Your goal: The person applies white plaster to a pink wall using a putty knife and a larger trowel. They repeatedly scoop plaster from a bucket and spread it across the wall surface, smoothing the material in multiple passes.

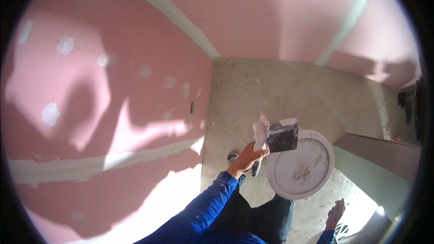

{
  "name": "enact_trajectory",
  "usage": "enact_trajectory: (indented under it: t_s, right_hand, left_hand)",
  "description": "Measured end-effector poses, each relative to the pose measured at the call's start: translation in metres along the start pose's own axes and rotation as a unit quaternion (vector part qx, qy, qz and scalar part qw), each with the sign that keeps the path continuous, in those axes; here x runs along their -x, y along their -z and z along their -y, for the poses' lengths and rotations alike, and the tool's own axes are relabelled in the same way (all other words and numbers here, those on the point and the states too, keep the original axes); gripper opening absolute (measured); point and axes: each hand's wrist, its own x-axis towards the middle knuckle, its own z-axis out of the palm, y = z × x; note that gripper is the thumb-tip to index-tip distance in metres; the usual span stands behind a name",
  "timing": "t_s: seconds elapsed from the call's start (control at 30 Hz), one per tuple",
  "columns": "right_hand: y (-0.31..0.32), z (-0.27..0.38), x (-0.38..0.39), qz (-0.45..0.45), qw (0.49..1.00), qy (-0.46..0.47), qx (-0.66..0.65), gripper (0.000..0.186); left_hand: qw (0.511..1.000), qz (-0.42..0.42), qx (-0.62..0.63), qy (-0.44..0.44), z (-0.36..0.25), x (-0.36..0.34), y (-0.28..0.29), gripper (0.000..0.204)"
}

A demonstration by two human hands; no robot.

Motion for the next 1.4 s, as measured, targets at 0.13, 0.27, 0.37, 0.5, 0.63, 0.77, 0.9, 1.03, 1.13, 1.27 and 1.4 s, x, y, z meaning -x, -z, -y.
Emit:
enact_trajectory:
  t_s: [0.13,0.27,0.37,0.5,0.63,0.77,0.9,1.03,1.13,1.27,1.4]
  right_hand:
    - [-0.177,0.061,0.169,0.291,0.933,0.194,0.080,0.039]
    - [-0.335,0.095,0.265,0.419,0.893,-0.035,-0.158,0.047]
    - [-0.392,0.105,0.289,0.495,0.818,-0.014,-0.293,0.036]
    - [-0.403,0.111,0.303,0.362,0.905,0.218,-0.043,0.029]
    - [-0.378,0.178,0.306,0.385,0.897,0.134,-0.169,0.027]
    - [-0.340,0.275,0.322,0.394,0.817,0.404,0.114,0.047]
    - [-0.355,0.320,0.320,0.448,0.704,0.518,0.191,0.060]
    - [-0.385,0.325,0.301,0.441,0.714,0.518,0.164,0.077]
    - [-0.401,0.333,0.292,0.448,0.707,0.514,0.186,0.073]
    - [-0.405,0.357,0.257,0.388,0.679,0.575,0.240,0.067]
    - [-0.390,0.359,0.190,0.263,0.666,0.611,0.337,0.062]
  left_hand:
    - [0.999,0.009,-0.026,-0.022,-0.047,0.100,0.042,0.042]
    - [0.995,0.023,-0.098,0.024,-0.128,0.140,0.026,0.040]
    - [0.984,0.057,-0.168,0.001,-0.180,0.160,0.027,0.036]
    - [0.959,0.051,-0.274,-0.058,-0.201,0.199,0.029,0.041]
    - [0.926,0.019,-0.346,-0.146,-0.233,0.207,0.034,0.036]
    - [0.950,0.029,-0.310,-0.004,-0.275,0.183,0.023,0.033]
    - [0.945,0.058,-0.317,-0.064,-0.300,0.135,0.008,0.036]
    - [0.933,0.105,-0.327,-0.107,-0.316,0.094,0.018,0.038]
    - [0.921,0.107,-0.373,-0.017,-0.325,0.073,0.025,0.040]
    - [0.891,0.105,-0.441,-0.031,-0.338,0.037,0.013,0.043]
    - [0.815,0.063,-0.570,-0.076,-0.338,-0.024,-0.011,0.046]
